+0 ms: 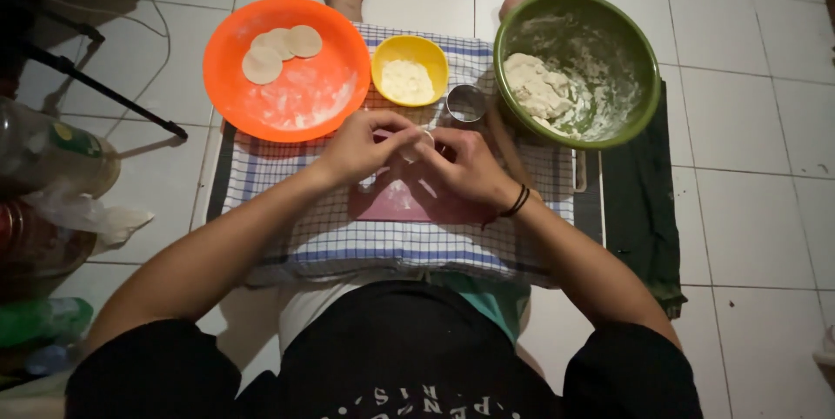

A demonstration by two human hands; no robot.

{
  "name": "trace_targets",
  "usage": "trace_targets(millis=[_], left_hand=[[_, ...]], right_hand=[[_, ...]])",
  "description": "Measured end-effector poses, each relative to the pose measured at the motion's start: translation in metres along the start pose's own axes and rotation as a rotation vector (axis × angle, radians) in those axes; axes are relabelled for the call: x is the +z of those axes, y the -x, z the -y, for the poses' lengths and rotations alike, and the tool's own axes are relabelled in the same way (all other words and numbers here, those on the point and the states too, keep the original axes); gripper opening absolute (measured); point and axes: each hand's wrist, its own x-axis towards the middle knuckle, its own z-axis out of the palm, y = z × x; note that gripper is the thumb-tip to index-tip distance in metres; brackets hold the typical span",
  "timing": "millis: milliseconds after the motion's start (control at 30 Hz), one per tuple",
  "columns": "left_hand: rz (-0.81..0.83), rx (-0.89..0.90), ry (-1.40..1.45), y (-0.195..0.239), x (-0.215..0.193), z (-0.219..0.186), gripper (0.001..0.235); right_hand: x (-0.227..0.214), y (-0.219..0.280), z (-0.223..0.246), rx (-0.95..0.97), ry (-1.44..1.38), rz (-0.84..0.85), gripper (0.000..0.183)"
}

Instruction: Folding and sealing a dumpling by hand using dough skins and filling.

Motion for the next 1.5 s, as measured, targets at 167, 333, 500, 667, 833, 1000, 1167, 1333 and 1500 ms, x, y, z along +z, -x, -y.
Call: trace_targets(millis=[167,333,500,667,833,1000,1167,1333,1500], left_hand=[[0.003,0.007,0.072,-0.002,0.003,0.006,0.011],[-0.027,0.011,0.293,-0.008,0.017,0.031,0.007],[-0.006,0.032,0.364,-0.003,0.021,0.013,0.003],[0.009,0.133,0.233,-0.007,0.019,0.032,0.008],[0.007,0.167,0.238,-0.01,0.02,0.045,0.007],[-0.036,0.147,0.299,-0.005,0.021,0.045,0.01],[0.026,0.038,0.198,-0.005,0.013,0.025,0.009],[0.119,-0.064,0.195,-0.016,0.011,0.023,0.012],[0.105,-0.061,0.404,-0.014,0.015,0.022,0.008]], right_hand=[[0.006,0.002,-0.001,-0.05,-0.011,-0.035,0.018],[0.007,0.002,0.002,-0.048,-0.12,-0.061,0.019],[0.002,-0.003,-0.002,-0.15,-0.117,0.022,0.019],[-0.002,-0.004,-0.006,-0.174,-0.09,0.053,0.022],[-0.001,-0.005,-0.011,-0.198,-0.087,0.083,0.019],[-0.004,-0.004,0.001,-0.235,-0.108,0.089,0.023],[-0.005,-0.005,-0.003,-0.229,-0.111,0.093,0.021],[-0.006,-0.003,-0.007,-0.176,-0.115,0.093,0.022],[-0.007,-0.004,-0.01,-0.101,-0.175,0.095,0.022]])
